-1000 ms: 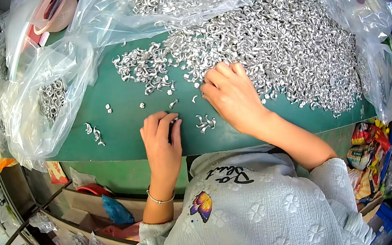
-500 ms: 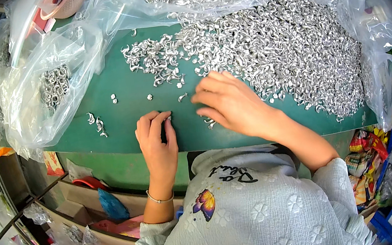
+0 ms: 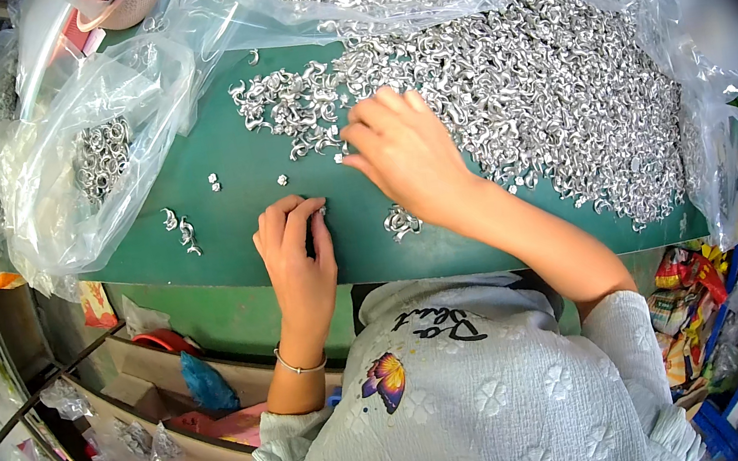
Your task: The person sorts small metal components by hand on a green surface, picking them from a large pile and arranging them into smaller groups.
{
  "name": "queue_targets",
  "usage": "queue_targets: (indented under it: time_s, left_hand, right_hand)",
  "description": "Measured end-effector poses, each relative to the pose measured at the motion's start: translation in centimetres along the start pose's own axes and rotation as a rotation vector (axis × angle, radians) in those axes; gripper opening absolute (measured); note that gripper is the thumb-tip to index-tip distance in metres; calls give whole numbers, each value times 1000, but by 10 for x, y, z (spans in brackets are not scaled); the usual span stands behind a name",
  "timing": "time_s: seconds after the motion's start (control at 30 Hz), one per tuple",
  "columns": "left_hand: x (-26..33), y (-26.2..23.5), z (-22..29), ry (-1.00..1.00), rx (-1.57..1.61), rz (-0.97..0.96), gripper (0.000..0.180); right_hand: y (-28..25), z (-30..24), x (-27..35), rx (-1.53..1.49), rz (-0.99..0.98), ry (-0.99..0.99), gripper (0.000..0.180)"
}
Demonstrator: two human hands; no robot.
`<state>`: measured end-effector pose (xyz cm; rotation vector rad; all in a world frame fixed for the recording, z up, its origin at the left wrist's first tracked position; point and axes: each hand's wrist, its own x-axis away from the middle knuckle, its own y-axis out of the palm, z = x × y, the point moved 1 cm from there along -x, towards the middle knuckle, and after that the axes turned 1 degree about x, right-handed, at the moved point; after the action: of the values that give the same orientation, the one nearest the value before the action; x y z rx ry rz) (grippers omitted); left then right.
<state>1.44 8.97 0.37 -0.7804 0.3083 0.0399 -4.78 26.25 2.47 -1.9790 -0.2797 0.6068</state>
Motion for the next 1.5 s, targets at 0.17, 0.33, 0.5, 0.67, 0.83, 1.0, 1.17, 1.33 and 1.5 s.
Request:
queue_targets:
  time_s: [0.17,0.33,0.5,0.67,0.83,1.0,1.17,1.33,1.5]
  left_hand:
    - [3,-2,-6,-8,-4,21,19]
    - [-5,0,-4,-3,-33,41,18]
    - [-9,-8,-10,-20,-112,55,17]
    - [-3,-39,-49,-146,-336,197,16]
    - [-15,-47,-62,-210,-484,311,27]
    - [-40,-21,-21,69,-84,5,33]
    - [-55,0,-19,154,-119,-93,26]
    - [-34,-11,-1,92,-58,-88,25]
    - [-10,0,-2,104,20,-70,24]
  right_hand:
    - [-9,-6,22,18,-204,-54,25]
    - [-14,-4,11,-200,-202,-45,22]
    - [12,0,-11,-78,-32,-40,17]
    - [-4,4,5,-33,-45,-9,20]
    - [14,-9,-10,-44,-24,-19,19]
    - [-7,2,1,-160,-212,-21,18]
    - [-16,-2,4,-176,-170,-28,19]
    - [-16,12,12,-106,-91,55,17]
    - [-18,4,19,-56,-78,43,13]
